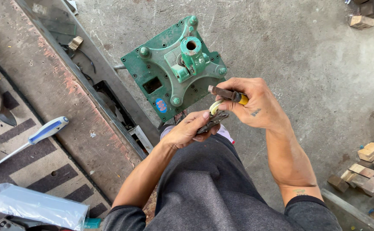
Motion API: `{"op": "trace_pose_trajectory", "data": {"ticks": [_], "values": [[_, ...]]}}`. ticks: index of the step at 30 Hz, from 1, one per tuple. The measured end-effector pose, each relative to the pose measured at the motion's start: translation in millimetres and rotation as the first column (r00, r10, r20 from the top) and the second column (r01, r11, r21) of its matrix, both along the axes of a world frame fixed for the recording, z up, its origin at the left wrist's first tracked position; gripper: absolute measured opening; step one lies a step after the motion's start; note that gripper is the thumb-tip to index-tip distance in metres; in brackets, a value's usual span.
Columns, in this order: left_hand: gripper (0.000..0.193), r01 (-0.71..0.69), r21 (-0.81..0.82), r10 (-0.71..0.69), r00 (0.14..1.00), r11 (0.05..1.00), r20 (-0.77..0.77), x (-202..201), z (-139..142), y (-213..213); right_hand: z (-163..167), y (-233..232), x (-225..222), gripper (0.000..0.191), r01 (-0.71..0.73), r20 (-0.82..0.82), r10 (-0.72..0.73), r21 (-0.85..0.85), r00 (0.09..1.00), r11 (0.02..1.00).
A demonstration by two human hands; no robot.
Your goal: The person uses a screwdriver to adjust a small mechanical component with white circular pads, then switches to pliers to tap and manipulate the same component on a green metal fixture. The person continues to adjust and inspect the component throughout the video.
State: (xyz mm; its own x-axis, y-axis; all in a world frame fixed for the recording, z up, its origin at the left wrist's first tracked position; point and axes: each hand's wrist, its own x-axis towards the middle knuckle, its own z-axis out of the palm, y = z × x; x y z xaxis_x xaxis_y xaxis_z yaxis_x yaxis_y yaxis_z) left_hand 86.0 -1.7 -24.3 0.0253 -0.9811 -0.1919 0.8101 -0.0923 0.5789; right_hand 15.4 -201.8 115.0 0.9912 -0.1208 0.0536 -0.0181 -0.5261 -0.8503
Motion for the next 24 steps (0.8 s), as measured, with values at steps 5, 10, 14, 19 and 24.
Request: {"op": "trace_pose_trajectory", "data": {"ticks": [5,10,14,19,24], "values": [[0.049,-0.019,-0.009,0.019,1.000,1.000,-0.024,-5,-8,1,7,6,6,0.033,0.009,-0.092,-0.021,-0.124,0.996,0.992],[0.048,-0.027,-0.029,0.025,0.997,0.999,-0.075,-7,-14,1,-1,7,8,0.034,-0.016,-0.116,0.000,-0.132,0.993,0.991],[0.043,-0.180,0.079,0.176,0.983,0.980,0.059,-6,-3,-9,-27,-4,6,0.029,0.113,-0.123,-0.078,0.309,0.989,0.944],[0.065,-0.618,-0.133,0.396,0.311,0.775,0.864,10,32,-3,-73,-24,-10,0.045,0.383,0.022,-0.485,0.583,0.874,0.717],[0.074,-0.709,-0.128,0.224,0.044,0.693,0.974,31,51,-6,-124,-13,-40,0.058,0.464,-0.171,-0.464,0.607,0.869,0.645]]}}
